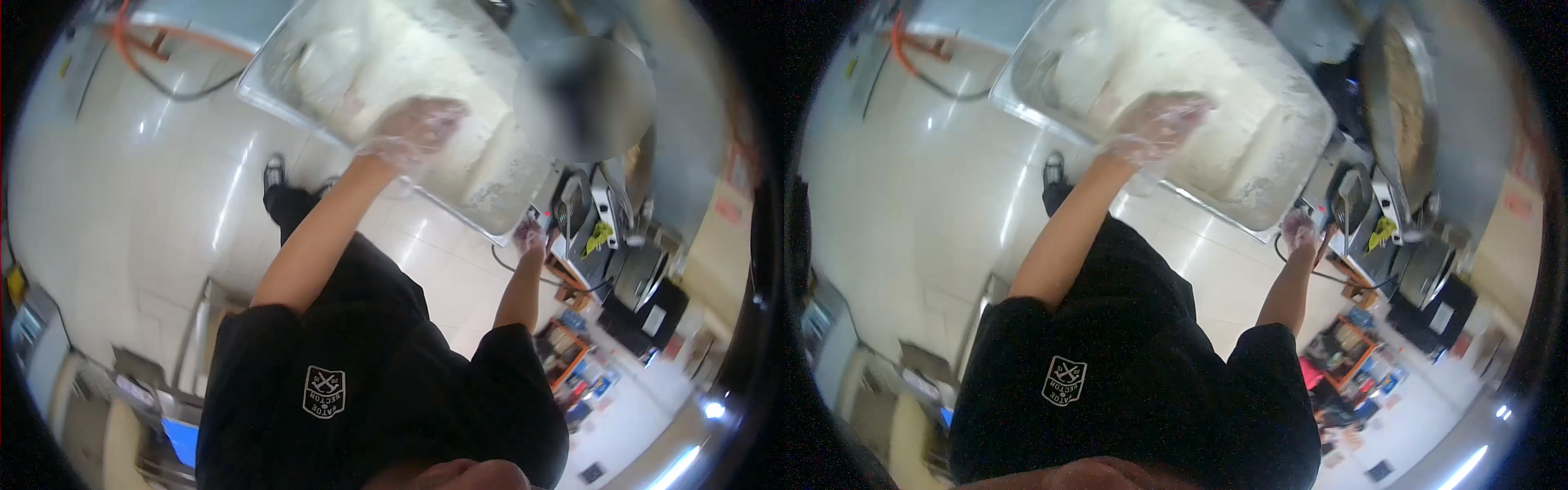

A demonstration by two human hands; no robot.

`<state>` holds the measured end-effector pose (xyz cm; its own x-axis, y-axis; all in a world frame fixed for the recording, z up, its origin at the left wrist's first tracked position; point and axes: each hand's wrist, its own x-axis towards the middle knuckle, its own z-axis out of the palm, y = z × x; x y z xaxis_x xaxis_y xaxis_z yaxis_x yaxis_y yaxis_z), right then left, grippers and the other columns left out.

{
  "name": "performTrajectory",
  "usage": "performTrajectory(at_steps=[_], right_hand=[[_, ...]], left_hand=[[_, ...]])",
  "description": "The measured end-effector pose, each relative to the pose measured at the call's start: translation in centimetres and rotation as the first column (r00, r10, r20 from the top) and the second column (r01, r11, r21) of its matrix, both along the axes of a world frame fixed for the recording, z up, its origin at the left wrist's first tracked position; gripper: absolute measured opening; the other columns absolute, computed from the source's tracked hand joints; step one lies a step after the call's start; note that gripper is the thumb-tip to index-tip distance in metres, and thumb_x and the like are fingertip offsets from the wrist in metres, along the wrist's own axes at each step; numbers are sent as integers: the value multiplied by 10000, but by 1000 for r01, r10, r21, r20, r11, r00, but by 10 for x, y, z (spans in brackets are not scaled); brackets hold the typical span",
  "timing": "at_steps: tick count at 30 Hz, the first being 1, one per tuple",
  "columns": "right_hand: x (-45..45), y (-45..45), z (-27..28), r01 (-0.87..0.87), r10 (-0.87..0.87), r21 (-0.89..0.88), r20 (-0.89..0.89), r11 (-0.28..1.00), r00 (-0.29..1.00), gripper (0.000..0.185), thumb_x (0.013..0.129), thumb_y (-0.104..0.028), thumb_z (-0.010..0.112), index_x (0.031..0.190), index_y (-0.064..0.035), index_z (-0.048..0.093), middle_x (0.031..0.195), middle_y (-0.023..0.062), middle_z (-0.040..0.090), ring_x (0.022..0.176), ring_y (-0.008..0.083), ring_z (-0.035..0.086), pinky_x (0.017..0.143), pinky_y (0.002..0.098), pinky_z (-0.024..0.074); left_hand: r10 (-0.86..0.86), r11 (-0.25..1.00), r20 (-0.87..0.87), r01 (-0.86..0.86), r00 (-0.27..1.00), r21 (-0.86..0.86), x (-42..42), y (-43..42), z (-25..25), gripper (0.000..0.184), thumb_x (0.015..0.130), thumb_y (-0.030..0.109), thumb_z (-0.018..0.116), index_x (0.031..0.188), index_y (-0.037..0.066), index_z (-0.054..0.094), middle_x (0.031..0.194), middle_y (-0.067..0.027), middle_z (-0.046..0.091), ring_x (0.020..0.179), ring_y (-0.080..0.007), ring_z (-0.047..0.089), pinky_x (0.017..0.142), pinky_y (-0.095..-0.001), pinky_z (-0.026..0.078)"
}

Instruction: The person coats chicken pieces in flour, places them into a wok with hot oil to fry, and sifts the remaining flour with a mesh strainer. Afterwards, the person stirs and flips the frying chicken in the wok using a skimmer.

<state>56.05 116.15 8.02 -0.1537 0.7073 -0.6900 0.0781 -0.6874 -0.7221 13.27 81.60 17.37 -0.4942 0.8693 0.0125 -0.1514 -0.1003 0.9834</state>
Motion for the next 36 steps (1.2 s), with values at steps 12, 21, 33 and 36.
performTrajectory(at_steps=[12, 21, 33, 36], right_hand=[[-40, -76, 259, 149, -472, 972, -47, 181, 880, 390, 802, -250, 665, 1119, -50, 558, 970, 74, 590, 888, 179, 570, 762, 314, 481], [-56, -40, 291, -381, -550, 924, 299, -38, 780, 490, 684, -316, 727, 1087, -98, 554, 990, 116, 579, 927, 304, 560, 789, 397, 468], [-50, -25, 291, -453, -447, 889, 378, -70, 811, 503, 695, -309, 727, 1122, -121, 539, 906, 108, 570, 841, 311, 585, 752, 385, 486], [-52, -27, 289, -420, -404, 907, 372, -32, 836, 504, 706, -277, 722, 1145, -124, 527, 924, 129, 554, 861, 321, 583, 766, 388, 486]], left_hand=[[-78, 876, -217, -37, 973, -480, 7, 7, 28, 314, 904, 288, 515, 1122, 75, 592, 846, -41, 647, 702, -88, 589, 590, -221, 469], [-161, 821, -310, -47, 937, -569, 14, 4, 47, 290, 908, 259, 512, 1112, 72, 601, 814, -57, 640, 652, -108, 581, 532, -230, 460], [-176, 796, -316, -54, 932, -603, 16, 1, 45, 304, 906, 264, 503, 1112, 58, 592, 839, -67, 635, 669, -121, 585, 535, -238, 462], [-166, 801, -304, -52, 938, -596, 14, 0, 43, 300, 909, 263, 504, 1112, 60, 590, 830, -60, 636, 665, -110, 582, 532, -230, 458]])
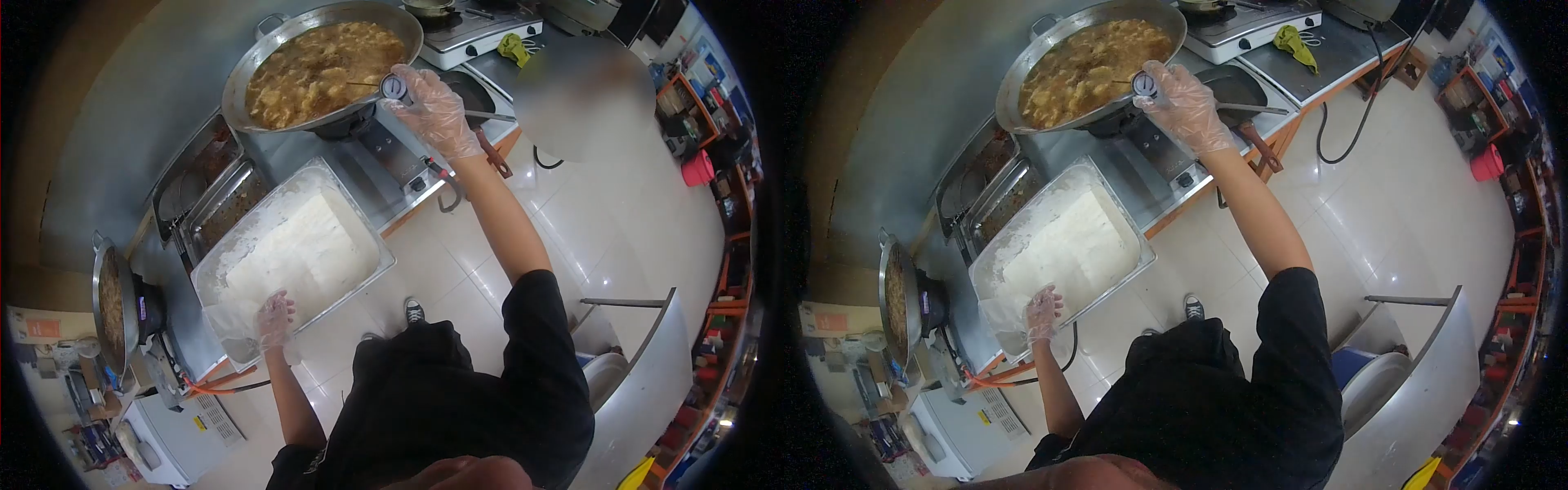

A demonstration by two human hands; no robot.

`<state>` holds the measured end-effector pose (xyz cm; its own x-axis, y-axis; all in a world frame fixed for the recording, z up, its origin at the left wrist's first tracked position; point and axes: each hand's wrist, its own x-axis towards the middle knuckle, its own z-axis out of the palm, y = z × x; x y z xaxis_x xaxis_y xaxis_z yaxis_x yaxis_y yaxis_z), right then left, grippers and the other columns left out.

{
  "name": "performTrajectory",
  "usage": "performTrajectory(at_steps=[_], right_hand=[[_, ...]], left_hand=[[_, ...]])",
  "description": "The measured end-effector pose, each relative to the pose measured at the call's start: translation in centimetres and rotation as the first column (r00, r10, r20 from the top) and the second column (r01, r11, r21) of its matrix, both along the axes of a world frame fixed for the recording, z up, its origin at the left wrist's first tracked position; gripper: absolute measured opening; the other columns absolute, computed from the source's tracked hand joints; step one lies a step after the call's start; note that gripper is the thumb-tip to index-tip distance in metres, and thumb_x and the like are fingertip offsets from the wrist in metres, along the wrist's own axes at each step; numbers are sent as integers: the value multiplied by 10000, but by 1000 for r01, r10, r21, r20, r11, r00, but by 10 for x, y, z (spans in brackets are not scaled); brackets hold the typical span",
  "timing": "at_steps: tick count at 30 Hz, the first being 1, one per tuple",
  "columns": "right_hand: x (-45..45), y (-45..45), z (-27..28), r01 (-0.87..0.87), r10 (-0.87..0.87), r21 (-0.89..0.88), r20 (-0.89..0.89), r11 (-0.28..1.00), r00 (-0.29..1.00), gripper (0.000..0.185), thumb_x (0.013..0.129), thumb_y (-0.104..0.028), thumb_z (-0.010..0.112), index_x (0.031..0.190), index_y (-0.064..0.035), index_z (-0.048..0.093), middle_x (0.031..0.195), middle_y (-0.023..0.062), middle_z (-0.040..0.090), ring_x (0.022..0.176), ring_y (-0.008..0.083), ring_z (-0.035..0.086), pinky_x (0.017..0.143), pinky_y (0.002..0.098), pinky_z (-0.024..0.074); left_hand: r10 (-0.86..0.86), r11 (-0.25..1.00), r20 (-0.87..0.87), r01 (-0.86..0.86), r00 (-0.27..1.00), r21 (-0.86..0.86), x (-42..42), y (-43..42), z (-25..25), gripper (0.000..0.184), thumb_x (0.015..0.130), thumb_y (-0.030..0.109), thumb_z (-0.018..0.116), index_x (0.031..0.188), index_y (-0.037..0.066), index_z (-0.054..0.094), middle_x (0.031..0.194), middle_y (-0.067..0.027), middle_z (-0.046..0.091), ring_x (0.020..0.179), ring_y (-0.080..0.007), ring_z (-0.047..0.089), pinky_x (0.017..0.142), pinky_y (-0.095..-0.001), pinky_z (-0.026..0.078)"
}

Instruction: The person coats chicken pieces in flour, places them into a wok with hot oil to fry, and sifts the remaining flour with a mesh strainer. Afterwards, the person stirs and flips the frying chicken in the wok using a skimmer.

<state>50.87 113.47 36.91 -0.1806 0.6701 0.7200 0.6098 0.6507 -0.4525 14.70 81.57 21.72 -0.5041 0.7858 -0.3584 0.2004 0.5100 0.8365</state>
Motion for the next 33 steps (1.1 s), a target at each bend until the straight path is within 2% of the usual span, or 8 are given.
performTrajectory(at_steps=[8, 14, 17, 23, 26, 29, 32, 33], right_hand=[[-11, -8, -1, -45, 28, -146, -115, 988, 993, 525, 728, -173, 683, 1207, -115, 474, 1068, 199, 483, 957, 363, 542, 821, 402, 463], [-18, -7, -3, -63, 36, -163, -162, 985, 986, 531, 723, -135, 677, 1214, -136, 474, 1055, 191, 488, 962, 362, 537, 835, 403, 458], [-16, -13, -2, 1, -9, -106, -77, 994, 997, 533, 721, -137, 680, 1215, -165, 480, 1054, 180, 494, 957, 350, 541, 833, 402, 459], [-13, -19, 1, 51, -53, -90, -25, 995, 998, 535, 726, -187, 684, 1223, -188, 484, 1073, 161, 502, 992, 323, 533, 854, 392, 456], [-10, -28, 5, 151, -151, -27, -3, 988, 989, 519, 739, -187, 675, 1223, -192, 489, 1070, 152, 506, 995, 313, 535, 865, 385, 453], [-3, -58, 19, 206, -212, -100, -60, 974, 975, 468, 759, -196, 661, 1197, -152, 503, 1107, 149, 501, 973, 304, 543, 845, 379, 462], [5, -78, -2, 102, -141, -177, -226, 979, 964, 391, 784, -208, 633, 1148, -113, 523, 1074, 139, 538, 915, 290, 563, 799, 372, 470], [6, -85, -13, 115, -161, -209, -217, 971, 963, 349, 794, -210, 622, 1115, -100, 538, 1039, 135, 556, 891, 284, 570, 783, 367, 470]], left_hand=[[-6, 999, 61, 4, 998, 41, -5, -3, -6, 307, 899, 272, 532, 1113, 59, 592, 841, -61, 634, 669, -113, 583, 535, -226, 455], [0, 999, 22, 0, 1000, 32, 0, -3, 1, 286, 902, 250, 530, 1101, 56, 596, 816, -52, 630, 656, -107, 580, 532, -222, 450], [4, 998, 76, -9, 997, 66, -3, -5, -2, 280, 904, 249, 528, 1096, 58, 599, 814, -52, 630, 657, -107, 580, 532, -221, 449], [-16, 998, 14, 15, 1000, 55, 0, -5, -3, 270, 905, 238, 523, 1091, 59, 603, 823, -49, 632, 675, -104, 582, 539, -222, 457], [-46, 994, -57, 51, 997, 98, -1, -8, -7, 260, 896, 223, 538, 1082, 54, 606, 829, -43, 632, 695, -96, 583, 548, -219, 464], [-6, 979, -54, 17, 999, 205, -12, -11, -25, 252, 882, 217, 561, 1064, 51, 616, 843, -43, 636, 729, -107, 589, 589, -224, 484], [61, 944, 48, -73, 997, 323, -23, -14, -38, 254, 866, 217, 585, 1048, 43, 624, 869, -54, 639, 772, -124, 594, 610, -242, 489], [96, 979, 42, -102, 995, 177, -28, -15, -35, 229, 862, 192, 587, 1024, 34, 625, 841, -51, 638, 745, -118, 593, 605, -236, 484]])
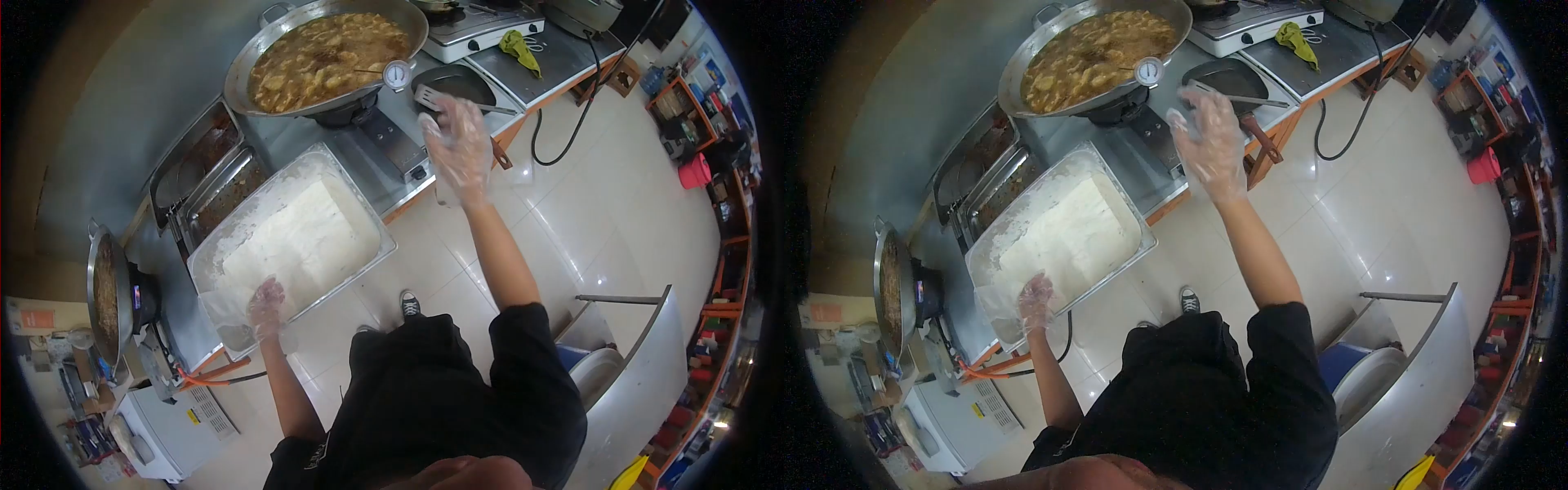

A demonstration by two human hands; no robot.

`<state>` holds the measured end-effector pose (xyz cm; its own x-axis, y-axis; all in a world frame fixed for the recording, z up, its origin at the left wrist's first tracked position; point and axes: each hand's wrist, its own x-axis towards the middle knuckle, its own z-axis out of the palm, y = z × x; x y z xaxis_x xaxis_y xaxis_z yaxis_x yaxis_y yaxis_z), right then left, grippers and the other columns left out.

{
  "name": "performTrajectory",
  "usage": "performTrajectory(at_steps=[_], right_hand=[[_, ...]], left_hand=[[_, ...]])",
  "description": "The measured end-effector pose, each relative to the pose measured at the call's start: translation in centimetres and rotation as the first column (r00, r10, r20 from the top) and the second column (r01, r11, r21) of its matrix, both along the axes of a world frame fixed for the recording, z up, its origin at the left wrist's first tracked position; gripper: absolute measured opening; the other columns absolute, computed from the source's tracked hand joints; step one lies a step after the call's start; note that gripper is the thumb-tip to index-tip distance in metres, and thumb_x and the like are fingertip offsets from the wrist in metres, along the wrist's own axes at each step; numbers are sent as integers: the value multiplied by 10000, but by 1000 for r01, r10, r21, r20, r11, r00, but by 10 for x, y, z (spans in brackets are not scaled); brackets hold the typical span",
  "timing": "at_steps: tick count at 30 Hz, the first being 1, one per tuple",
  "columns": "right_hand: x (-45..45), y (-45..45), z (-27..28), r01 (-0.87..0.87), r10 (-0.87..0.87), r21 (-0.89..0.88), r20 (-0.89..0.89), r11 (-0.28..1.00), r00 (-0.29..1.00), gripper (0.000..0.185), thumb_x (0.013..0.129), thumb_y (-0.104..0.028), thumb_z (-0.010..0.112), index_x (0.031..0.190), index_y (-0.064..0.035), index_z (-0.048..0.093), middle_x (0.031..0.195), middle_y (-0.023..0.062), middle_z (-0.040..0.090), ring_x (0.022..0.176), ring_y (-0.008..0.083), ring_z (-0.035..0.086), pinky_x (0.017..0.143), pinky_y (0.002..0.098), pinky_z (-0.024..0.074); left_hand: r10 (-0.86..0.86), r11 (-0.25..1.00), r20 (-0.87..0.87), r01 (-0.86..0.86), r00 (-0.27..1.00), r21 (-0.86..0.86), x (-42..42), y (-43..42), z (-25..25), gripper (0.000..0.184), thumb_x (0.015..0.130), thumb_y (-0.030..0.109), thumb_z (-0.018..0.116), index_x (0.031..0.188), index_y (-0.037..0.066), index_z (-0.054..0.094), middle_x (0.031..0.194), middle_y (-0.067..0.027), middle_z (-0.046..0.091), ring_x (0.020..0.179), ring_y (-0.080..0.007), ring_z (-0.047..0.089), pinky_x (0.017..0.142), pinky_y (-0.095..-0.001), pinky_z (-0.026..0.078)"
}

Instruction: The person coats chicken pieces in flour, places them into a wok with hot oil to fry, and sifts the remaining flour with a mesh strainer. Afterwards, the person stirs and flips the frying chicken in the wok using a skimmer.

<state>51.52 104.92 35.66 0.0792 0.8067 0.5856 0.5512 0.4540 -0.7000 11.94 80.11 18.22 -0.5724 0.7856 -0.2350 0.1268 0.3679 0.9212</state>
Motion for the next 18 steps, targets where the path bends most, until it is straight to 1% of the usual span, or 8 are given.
performTrajectory(at_steps=[2, 5, 8, 10, 11, 14, 17, 18], right_hand=[[-2, -16, -24, 22, -22, -65, 9, 998, 1000, 274, 813, -212, 601, 1049, -75, 569, 969, 127, 592, 842, 272, 582, 750, 356, 470], [-14, -40, -59, -103, 63, -284, -146, 953, 987, 213, 833, -222, 577, 975, -64, 600, 845, 121, 613, 784, 270, 593, 720, 347, 469], [-26, -61, -74, -193, 167, -331, -104, 924, 980, 220, 833, -240, 580, 940, -49, 608, 837, 134, 614, 777, 274, 594, 708, 345, 470], [-34, -63, -115, -254, 191, -394, -192, 883, 963, 233, 830, -253, 581, 941, -49, 605, 847, 134, 617, 788, 279, 598, 710, 352, 472], [-38, -64, -121, -268, 203, -419, -193, 868, 960, 242, 828, -261, 583, 946, -51, 603, 852, 135, 619, 794, 281, 600, 712, 356, 472], [-48, -70, -122, -260, 238, -482, -108, 837, 965, 270, 822, -288, 588, 975, -65, 596, 870, 134, 626, 812, 286, 608, 721, 369, 473], [-57, -77, -102, -193, 266, -491, 83, 849, 960, 312, 816, -315, 592, 1021, -81, 579, 886, 129, 632, 833, 291, 608, 732, 384, 470], [-60, -78, -104, -173, 260, -510, 105, 842, 960, 319, 815, -317, 594, 1033, -85, 574, 889, 128, 632, 836, 291, 607, 735, 387, 469]], left_hand=[[59, 953, 6, -54, 998, -297, -1, 5, 29, 179, 852, 144, 592, 974, 16, 626, 786, -45, 638, 690, -105, 590, 595, -226, 474], [-17, 996, -419, -20, 908, -83, 11, 0, 39, 174, 869, 163, 575, 951, 18, 622, 686, -46, 617, 595, -93, 564, 520, -228, 448], [43, 979, -118, -65, 992, -192, 6, 2, 47, 181, 887, 171, 547, 962, 23, 620, 684, -50, 614, 553, -95, 550, 487, -236, 439], [7, 989, -225, -39, 974, -139, 4, -2, 52, 171, 886, 140, 540, 975, 18, 618, 703, -52, 618, 555, -103, 556, 496, -236, 447], [-5, 993, -277, -27, 961, -113, 4, -5, 56, 167, 885, 125, 537, 982, 15, 617, 712, -53, 620, 556, -108, 559, 500, -235, 451], [123, 950, -83, -93, 989, 297, 14, -11, 77, 215, 884, 117, 536, 1061, 9, 592, 799, -69, 634, 590, -106, 560, 501, -230, 453], [13, 993, 49, -19, 999, 119, -16, -41, 115, 290, 885, 145, 542, 1143, 13, 552, 923, -83, 630, 682, -101, 561, 542, -231, 462], [71, 983, -4, -70, 997, 169, -20, -49, 127, 306, 889, 165, 536, 1157, 19, 544, 962, -82, 622, 714, -102, 558, 561, -233, 462]])
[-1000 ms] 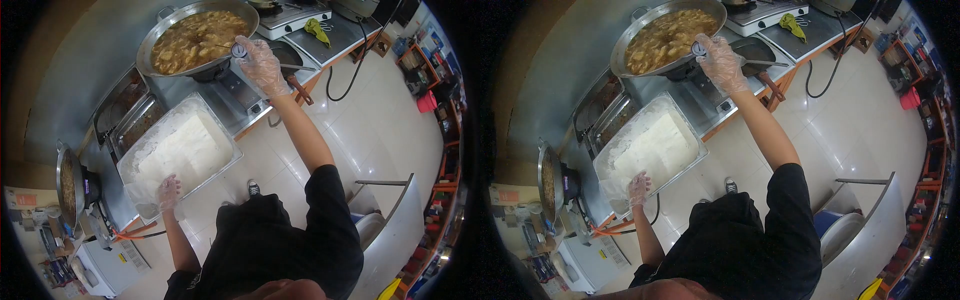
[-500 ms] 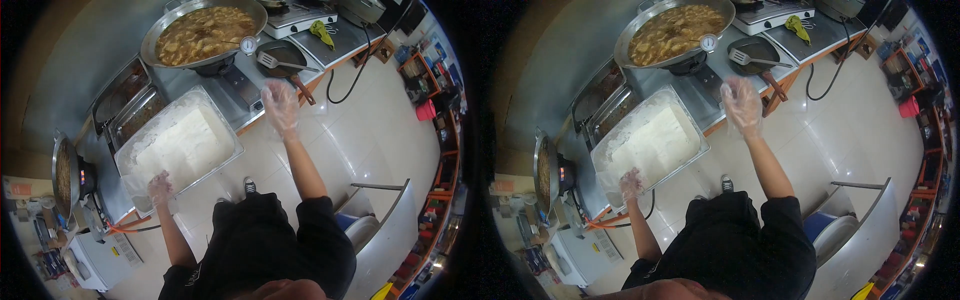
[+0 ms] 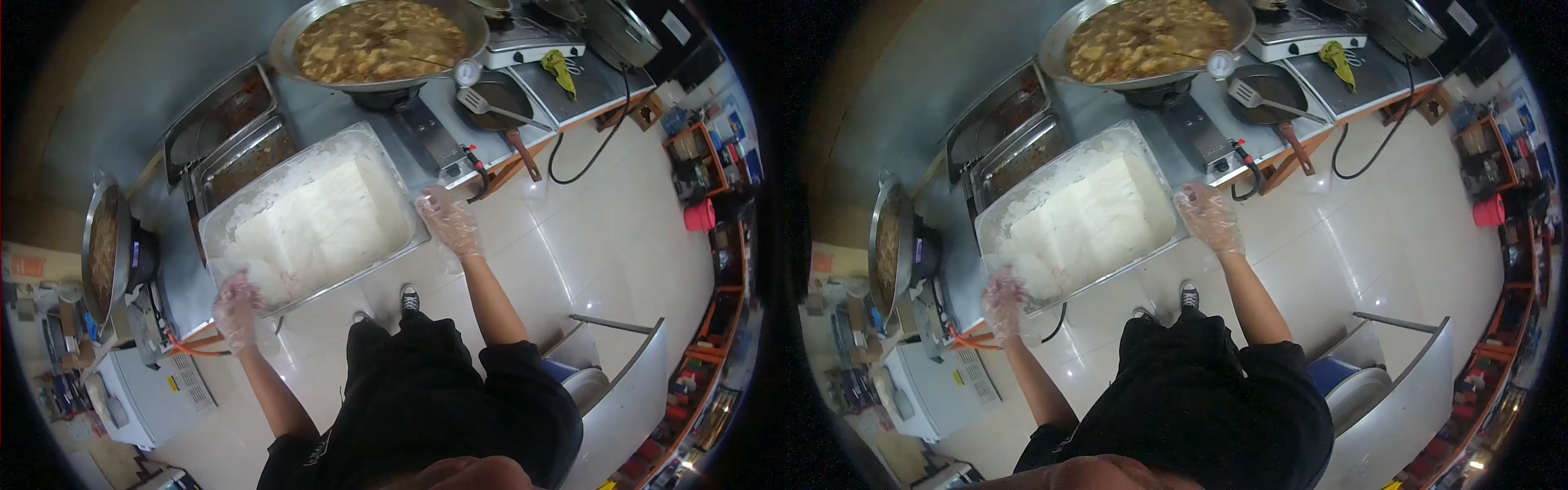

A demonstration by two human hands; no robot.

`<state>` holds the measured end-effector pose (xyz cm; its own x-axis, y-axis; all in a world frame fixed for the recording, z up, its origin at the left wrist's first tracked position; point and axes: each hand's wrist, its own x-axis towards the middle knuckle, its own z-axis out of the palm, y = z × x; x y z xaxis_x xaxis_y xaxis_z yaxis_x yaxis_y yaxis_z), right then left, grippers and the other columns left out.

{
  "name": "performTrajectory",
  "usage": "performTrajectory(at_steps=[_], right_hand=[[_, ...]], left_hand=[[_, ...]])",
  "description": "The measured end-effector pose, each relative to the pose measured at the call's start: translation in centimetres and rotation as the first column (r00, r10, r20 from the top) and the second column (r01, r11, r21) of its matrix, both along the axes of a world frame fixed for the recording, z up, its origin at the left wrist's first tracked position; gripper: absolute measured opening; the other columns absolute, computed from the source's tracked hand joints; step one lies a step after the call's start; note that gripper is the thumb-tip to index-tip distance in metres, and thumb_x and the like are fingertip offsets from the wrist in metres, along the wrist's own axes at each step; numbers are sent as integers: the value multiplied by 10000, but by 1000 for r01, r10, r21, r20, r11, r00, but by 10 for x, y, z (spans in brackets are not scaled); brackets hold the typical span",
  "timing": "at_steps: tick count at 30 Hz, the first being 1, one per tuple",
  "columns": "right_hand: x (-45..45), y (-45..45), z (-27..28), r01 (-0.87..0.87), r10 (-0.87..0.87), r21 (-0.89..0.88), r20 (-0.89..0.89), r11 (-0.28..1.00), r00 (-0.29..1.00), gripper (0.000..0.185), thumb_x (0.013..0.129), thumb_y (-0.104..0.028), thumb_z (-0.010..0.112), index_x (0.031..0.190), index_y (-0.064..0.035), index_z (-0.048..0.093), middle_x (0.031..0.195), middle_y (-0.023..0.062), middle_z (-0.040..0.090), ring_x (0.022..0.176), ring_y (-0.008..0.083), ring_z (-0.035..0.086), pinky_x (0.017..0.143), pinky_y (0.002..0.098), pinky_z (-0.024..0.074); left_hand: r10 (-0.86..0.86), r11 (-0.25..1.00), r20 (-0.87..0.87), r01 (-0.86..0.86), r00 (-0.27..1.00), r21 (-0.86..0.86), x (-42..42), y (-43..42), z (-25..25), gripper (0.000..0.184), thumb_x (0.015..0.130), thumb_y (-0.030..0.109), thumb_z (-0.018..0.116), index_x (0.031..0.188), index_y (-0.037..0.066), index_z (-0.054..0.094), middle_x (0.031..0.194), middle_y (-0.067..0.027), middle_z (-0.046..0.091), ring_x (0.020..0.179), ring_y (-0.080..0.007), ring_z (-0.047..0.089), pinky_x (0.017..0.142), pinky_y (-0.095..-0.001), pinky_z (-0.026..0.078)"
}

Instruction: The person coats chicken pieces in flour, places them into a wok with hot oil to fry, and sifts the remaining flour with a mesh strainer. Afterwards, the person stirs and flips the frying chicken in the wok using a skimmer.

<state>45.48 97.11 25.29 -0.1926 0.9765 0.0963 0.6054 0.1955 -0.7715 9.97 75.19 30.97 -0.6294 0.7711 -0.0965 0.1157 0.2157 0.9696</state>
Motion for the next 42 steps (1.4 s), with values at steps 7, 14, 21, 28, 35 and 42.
performTrajectory(at_steps=[7, 14, 21, 28, 35, 42], right_hand=[[-25, 2, -19, -40, 25, 97, 149, 994, 988, 295, 821, -307, 593, 1015, -85, 583, 895, 129, 631, 865, 294, 593, 748, 389, 457], [-53, -1, -28, -11, 34, -133, 166, 991, 986, 359, 861, -358, 568, 976, -18, 581, 878, 149, 616, 773, 225, 554, 713, 347, 436], [-80, -10, -35, 77, -74, 10, 416, 997, 906, 410, 888, -385, 511, 988, 10, 559, 886, 194, 604, 775, 322, 545, 709, 404, 422], [-69, -80, 6, 20, -83, 140, 464, 990, 882, 465, 883, -413, 501, 1104, -6, 543, 1022, 225, 580, 960, 368, 542, 807, 436, 411], [-163, -180, 51, -267, 244, -7, 430, 964, 869, 452, 867, -381, 525, 1021, 43, 536, 933, 256, 563, 909, 363, 545, 794, 401, 406], [-321, -329, 18, -670, 642, 10, 274, 742, 716, 290, 843, -263, 548, 861, 25, 576, 779, 210, 566, 716, 360, 534, 660, 428, 400]], left_hand=[[395, 874, -212, -294, 894, 388, -76, -77, 10, 349, 916, 278, 480, 1165, 42, 541, 1042, -50, 595, 839, -110, 538, 634, -208, 423], [374, 923, 11, -370, 928, -109, -145, -124, -79, 376, 934, 283, 436, 1225, 50, 481, 1163, -65, 525, 1070, -155, 501, 890, -265, 402], [-266, 821, -323, 38, 908, -569, -149, -74, -123, 490, 897, 74, 364, 1373, 15, 265, 1399, -122, 336, 1292, -239, 321, 1090, -316, 244], [-427, 788, -721, -167, 546, -593, -134, -192, -155, 460, 889, 44, 343, 1347, 15, 317, 1396, -146, 330, 1301, -231, 316, 1071, -306, 275], [473, 653, -322, -571, 820, -497, -88, -386, -85, 426, 936, 246, 420, 1303, 30, 405, 1285, -151, 478, 1224, -242, 420, 998, -310, 348], [894, 428, 33, -828, 448, -363, -68, -614, -98, 534, 917, 361, 428, 1325, 20, 379, 1330, -151, 440, 1250, -279, 392, 1035, -345, 300]])
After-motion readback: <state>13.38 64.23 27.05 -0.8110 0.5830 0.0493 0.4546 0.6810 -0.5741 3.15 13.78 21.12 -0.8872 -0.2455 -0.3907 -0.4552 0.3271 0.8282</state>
